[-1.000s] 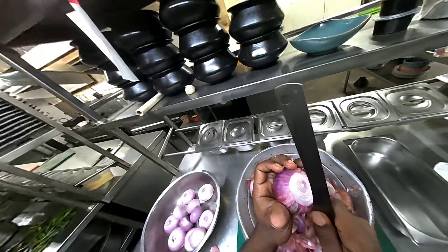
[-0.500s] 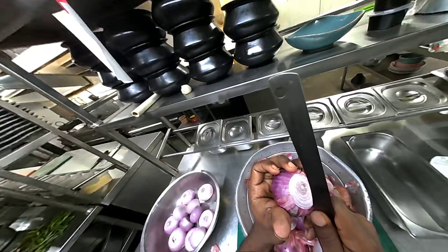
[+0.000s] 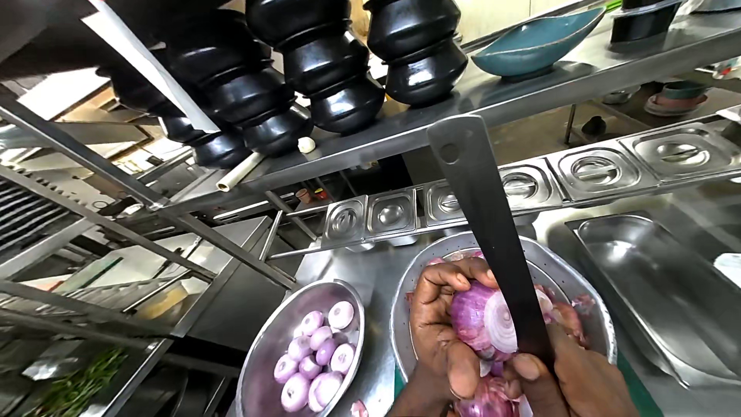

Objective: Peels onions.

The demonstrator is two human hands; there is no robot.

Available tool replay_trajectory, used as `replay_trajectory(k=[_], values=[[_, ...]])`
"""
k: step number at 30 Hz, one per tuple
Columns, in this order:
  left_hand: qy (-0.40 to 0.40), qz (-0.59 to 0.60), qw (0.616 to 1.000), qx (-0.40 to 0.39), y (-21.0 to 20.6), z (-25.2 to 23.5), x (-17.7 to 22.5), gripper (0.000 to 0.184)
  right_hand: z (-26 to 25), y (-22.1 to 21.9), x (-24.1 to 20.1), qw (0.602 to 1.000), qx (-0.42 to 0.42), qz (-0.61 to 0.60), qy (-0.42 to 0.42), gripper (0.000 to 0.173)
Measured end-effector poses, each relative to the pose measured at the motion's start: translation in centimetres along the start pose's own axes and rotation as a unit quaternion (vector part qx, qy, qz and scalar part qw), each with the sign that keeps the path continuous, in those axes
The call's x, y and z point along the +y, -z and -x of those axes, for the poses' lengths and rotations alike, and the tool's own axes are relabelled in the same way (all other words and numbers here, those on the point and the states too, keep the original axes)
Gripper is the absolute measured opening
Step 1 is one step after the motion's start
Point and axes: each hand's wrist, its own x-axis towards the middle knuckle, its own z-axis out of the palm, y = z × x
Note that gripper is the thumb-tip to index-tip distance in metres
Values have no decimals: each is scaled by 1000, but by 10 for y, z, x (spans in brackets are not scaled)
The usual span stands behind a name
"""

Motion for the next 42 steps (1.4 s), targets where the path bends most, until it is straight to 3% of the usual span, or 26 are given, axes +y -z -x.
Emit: replay_trajectory(k=[14,23,28,32,34,38,42], values=[[24,21,999,11,-3,4,-6,50,-1,-3,8,999,29,-10,34,45],[30,62,997,-25,-6,0,-7,49,-4,4,17,985,40,135,99,52],[23,21,998,63,-12,7,-16,54,-8,3,19,968,46,204,136,50],[-3,13,996,87,-4,2,-33,56,2,-9,13,960,-18,205,189,46],[-18,31,993,111,-7,1,-39,60,5,-12,13,967,-36,184,172,48],[8,30,992,122,-9,3,-30,56,-7,3,15,996,-42,79,30,66],[1,-63,990,126,-12,5,-27,62,-13,6,20,999,-16,41,-1,61]])
